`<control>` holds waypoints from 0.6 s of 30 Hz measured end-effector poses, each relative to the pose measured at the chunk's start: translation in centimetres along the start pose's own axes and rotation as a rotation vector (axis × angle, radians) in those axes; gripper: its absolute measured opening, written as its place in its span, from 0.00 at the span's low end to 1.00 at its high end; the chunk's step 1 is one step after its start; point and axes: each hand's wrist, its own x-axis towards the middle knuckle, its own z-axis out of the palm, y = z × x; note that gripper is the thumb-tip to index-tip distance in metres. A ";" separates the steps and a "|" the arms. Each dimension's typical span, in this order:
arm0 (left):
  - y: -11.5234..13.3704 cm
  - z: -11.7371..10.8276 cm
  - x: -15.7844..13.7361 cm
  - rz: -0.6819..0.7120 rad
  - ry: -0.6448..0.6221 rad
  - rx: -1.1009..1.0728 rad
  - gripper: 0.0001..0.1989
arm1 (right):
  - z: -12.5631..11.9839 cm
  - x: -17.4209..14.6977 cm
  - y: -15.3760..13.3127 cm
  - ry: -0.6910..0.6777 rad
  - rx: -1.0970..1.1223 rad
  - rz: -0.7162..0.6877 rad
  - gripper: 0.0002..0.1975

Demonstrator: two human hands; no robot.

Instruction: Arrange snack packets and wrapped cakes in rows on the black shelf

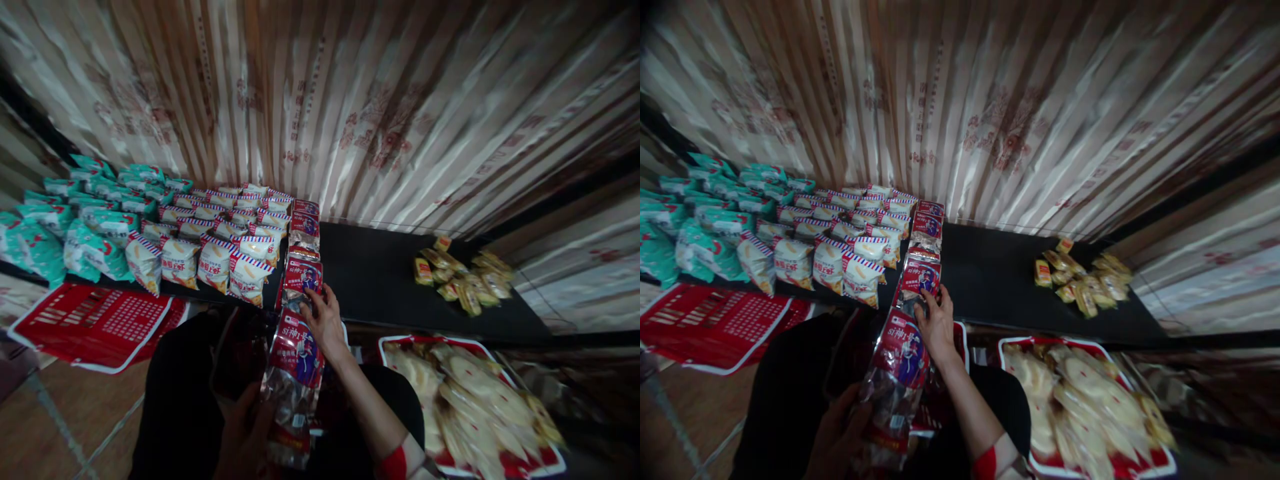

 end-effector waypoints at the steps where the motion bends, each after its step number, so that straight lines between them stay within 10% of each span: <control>1: 0.0 0.1 0.0 0.003 0.000 -0.013 0.29 | -0.1 0.1 -0.1 0.006 -0.042 -0.008 0.20; 7: 0.1 0.6 1.3 0.003 -0.004 -0.067 0.29 | 0.0 1.0 0.3 0.066 -0.144 -0.017 0.18; 12: 2.5 1.8 2.5 -0.106 0.085 -0.172 0.29 | -0.1 1.6 1.0 0.209 0.183 -0.038 0.18; 18: 6.3 5.6 3.7 0.091 -0.107 -0.141 0.19 | -3.0 0.9 0.2 0.090 0.864 0.441 0.29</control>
